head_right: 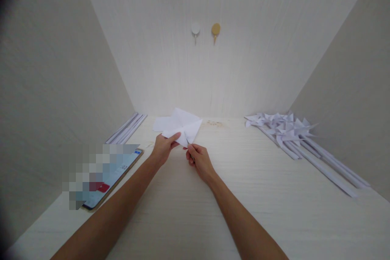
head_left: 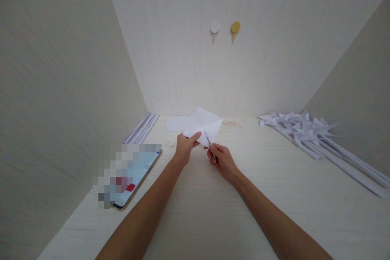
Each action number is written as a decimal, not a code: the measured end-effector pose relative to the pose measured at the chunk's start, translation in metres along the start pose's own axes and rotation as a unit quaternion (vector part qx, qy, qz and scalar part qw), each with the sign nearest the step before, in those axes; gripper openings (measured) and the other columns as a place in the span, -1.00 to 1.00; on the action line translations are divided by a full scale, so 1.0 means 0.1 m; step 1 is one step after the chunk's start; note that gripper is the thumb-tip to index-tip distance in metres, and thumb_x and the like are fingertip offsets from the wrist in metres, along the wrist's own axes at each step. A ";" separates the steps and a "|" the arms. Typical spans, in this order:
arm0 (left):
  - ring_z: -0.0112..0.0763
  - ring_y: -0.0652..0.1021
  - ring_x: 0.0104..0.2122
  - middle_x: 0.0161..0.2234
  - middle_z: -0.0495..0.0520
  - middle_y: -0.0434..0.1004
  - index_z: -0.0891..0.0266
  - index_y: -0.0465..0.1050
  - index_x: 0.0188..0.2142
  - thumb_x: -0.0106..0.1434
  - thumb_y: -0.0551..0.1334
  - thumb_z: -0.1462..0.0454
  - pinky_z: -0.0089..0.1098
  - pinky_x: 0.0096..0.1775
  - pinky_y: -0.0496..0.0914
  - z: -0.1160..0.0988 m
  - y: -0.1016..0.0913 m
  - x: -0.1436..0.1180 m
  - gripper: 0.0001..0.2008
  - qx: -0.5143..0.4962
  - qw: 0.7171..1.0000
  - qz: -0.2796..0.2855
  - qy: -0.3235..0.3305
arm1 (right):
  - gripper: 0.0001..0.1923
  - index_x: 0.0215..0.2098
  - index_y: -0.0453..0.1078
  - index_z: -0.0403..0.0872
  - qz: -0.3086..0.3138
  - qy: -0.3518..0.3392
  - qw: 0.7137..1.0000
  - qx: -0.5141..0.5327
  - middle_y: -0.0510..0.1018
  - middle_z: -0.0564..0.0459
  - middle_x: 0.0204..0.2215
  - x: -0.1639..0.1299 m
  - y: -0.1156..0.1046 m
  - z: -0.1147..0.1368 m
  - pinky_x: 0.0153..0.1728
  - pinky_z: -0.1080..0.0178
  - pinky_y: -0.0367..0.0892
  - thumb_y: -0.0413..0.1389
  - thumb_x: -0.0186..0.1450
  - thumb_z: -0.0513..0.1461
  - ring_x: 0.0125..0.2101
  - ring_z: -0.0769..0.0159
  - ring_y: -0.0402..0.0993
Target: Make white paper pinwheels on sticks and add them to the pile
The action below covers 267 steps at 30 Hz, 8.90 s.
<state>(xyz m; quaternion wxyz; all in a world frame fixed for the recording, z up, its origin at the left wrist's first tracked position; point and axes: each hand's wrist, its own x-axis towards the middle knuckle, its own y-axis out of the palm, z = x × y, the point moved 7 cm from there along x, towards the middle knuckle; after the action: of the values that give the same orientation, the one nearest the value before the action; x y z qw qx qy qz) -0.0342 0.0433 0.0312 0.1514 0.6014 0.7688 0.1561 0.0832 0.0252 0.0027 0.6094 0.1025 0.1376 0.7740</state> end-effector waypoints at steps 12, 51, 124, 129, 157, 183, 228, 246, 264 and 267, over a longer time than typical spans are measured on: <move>-0.40 0.51 -0.41 -0.35 0.14 0.54 0.37 0.45 -0.42 -0.20 0.33 0.39 -0.35 -0.32 0.44 0.02 0.01 -0.01 -0.75 -0.016 1.000 0.006 -0.011 | -0.69 -0.56 0.33 -0.15 -0.004 -0.001 1.000 0.015 0.25 0.22 -0.77 -0.01 0.00 0.01 -0.74 0.40 -0.21 0.16 -0.04 -0.04 -0.78 0.60 -0.03; -0.38 0.50 -0.42 -0.36 0.17 0.54 0.38 0.45 -0.42 -0.23 0.34 0.38 -0.38 -0.38 0.42 0.04 -0.01 -0.02 -0.72 0.011 1.000 -0.002 -0.026 | -0.68 -0.61 0.27 -0.13 -0.009 -0.021 1.000 -0.013 0.22 0.23 -0.78 0.01 -0.03 0.00 -0.75 0.39 -0.21 0.12 -0.01 -0.03 -0.79 0.60 -0.06; -0.46 0.50 -0.54 -0.54 0.10 0.50 0.39 0.43 -0.50 -0.10 0.29 0.38 -0.40 -0.40 0.44 -0.14 0.02 0.05 -0.89 0.071 0.996 0.041 -0.022 | -0.65 -0.44 0.35 -0.12 0.022 -0.001 0.999 -0.036 0.25 0.21 -0.74 -0.02 0.03 0.00 -0.73 0.37 -0.17 0.11 0.00 0.01 -0.76 0.56 0.01; -0.46 0.49 -0.54 -0.52 0.09 0.51 0.37 0.43 -0.51 -0.10 0.29 0.35 -0.42 -0.43 0.43 -0.15 0.03 0.03 -0.89 0.087 0.995 0.049 -0.015 | -0.65 -0.45 0.36 -0.12 0.023 -0.006 0.999 -0.036 0.26 0.21 -0.75 -0.01 0.02 0.00 -0.73 0.37 -0.18 0.11 0.01 0.00 -0.76 0.56 0.02; -0.53 0.47 -0.58 -0.62 0.02 0.45 0.40 0.39 -0.56 -0.03 0.23 0.39 -0.52 -0.49 0.42 -0.16 0.08 0.01 -0.94 0.114 0.992 0.049 -0.008 | -0.69 -0.48 0.35 -0.15 0.011 -0.009 0.999 -0.043 0.23 0.22 -0.76 -0.02 0.01 0.01 -0.73 0.39 -0.22 0.12 0.02 -0.04 -0.77 0.59 0.00; -0.54 0.46 -0.56 -0.52 0.03 0.48 0.38 0.42 -0.50 -0.14 0.30 0.35 -0.48 -0.45 0.41 -0.05 0.10 -0.02 -0.85 0.093 0.992 0.084 -0.033 | -0.66 -0.49 0.35 -0.14 0.009 -0.014 1.000 -0.014 0.24 0.22 -0.76 -0.01 0.00 0.02 -0.72 0.38 -0.19 0.15 -0.02 -0.01 -0.77 0.58 0.00; -0.45 0.50 -0.55 -0.52 0.08 0.51 0.36 0.44 -0.47 -0.16 0.33 0.32 -0.47 -0.49 0.38 0.03 0.13 -0.06 -0.79 0.174 0.977 0.113 -0.041 | -0.63 -0.68 0.21 -0.12 -0.021 -0.013 1.000 0.002 0.24 0.20 -0.76 0.00 -0.04 0.02 -0.74 0.39 -0.20 0.16 -0.07 0.00 -0.77 0.59 -0.06; -0.44 0.49 -0.53 -0.46 0.11 0.51 0.36 0.43 -0.43 -0.21 0.35 0.28 -0.46 -0.49 0.37 0.05 0.11 -0.04 -0.71 0.168 0.976 0.130 -0.050 | -0.64 -0.69 0.20 -0.11 -0.022 -0.017 1.000 -0.011 0.24 0.19 -0.76 0.00 -0.04 0.03 -0.73 0.38 -0.19 0.15 -0.06 -0.02 -0.77 0.58 -0.05; -0.70 0.08 -0.73 -0.78 -0.15 0.12 0.34 0.39 -0.64 -0.22 0.32 0.27 -0.55 -0.67 -0.11 -0.44 -0.28 0.20 -0.83 0.213 0.976 0.047 0.015 | -0.68 -0.65 0.25 -0.12 0.018 -0.032 0.994 -0.099 0.21 0.20 -0.78 0.00 -0.02 -0.01 -0.72 0.37 -0.20 0.07 0.07 -0.05 -0.77 0.58 -0.01; -0.72 0.02 -0.77 -0.82 -0.18 0.06 0.34 0.37 -0.66 -0.20 0.32 0.28 -0.53 -0.68 -0.18 -0.44 -0.27 0.20 -0.83 0.209 0.976 0.066 0.009 | -0.68 -0.64 0.26 -0.13 0.014 -0.024 0.995 -0.093 0.22 0.20 -0.77 -0.01 -0.01 -0.01 -0.72 0.37 -0.19 0.08 0.06 -0.04 -0.77 0.58 0.00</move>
<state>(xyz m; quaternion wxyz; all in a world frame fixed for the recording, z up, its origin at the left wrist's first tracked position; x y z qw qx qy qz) -0.0814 0.0535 0.0591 0.0050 0.6677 0.7443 0.0072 0.0841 0.0245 0.0012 0.6087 0.0659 0.0488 0.7892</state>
